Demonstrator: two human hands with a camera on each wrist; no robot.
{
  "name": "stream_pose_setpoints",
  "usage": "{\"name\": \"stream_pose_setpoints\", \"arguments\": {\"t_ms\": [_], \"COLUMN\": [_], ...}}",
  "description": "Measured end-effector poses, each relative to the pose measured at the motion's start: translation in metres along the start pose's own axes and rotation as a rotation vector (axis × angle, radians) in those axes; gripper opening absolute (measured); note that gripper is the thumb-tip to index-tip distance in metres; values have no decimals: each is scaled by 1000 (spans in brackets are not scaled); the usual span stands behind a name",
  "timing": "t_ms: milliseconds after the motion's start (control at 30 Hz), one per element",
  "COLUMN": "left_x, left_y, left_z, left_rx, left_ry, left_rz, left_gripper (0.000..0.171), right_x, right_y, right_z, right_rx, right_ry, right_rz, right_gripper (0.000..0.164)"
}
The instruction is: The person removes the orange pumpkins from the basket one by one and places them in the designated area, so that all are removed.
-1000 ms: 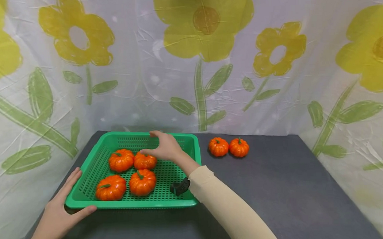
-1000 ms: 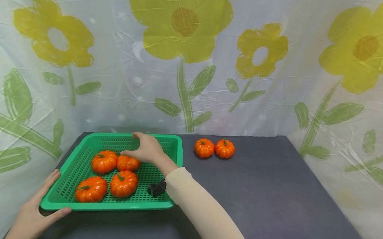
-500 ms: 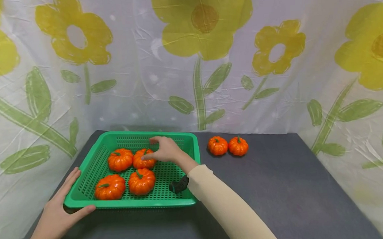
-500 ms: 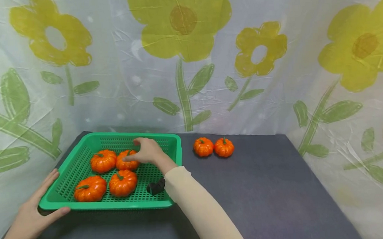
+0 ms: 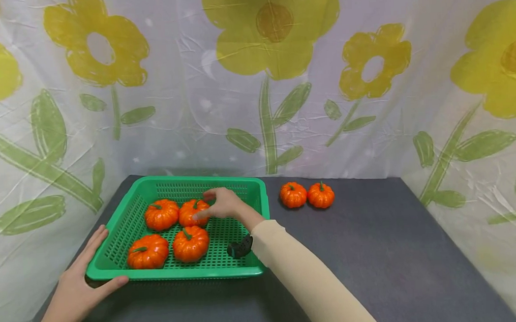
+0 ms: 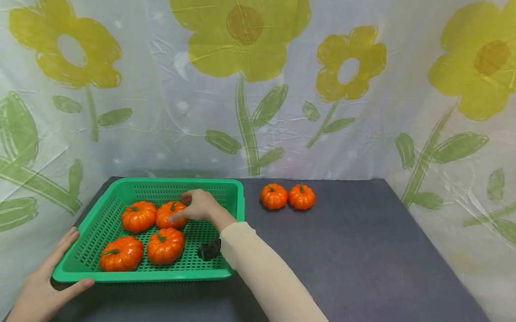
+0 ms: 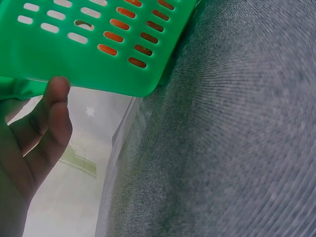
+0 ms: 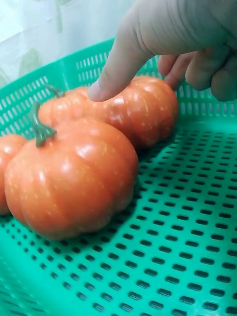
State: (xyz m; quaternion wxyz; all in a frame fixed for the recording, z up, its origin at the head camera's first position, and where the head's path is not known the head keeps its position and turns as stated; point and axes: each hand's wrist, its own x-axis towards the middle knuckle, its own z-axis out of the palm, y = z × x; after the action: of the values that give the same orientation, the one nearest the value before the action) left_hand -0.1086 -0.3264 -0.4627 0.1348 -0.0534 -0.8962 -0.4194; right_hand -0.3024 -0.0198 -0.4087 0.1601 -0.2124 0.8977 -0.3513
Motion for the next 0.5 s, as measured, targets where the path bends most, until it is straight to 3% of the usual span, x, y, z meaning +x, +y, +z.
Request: {"name": "stream_pose_setpoints", "arguments": {"t_ms": [500], "left_x": [0], "left_y": [-2], "left_z": [1], "left_rx": [-1], "left_ry": [17], "left_rz": [10], "left_gripper": [108], "right_x": [5], "right_y": [2], "right_z": [11], "right_rx": [-91], "right_ry": [-20], "right_rz": [38], "right_gripper": [81]}}
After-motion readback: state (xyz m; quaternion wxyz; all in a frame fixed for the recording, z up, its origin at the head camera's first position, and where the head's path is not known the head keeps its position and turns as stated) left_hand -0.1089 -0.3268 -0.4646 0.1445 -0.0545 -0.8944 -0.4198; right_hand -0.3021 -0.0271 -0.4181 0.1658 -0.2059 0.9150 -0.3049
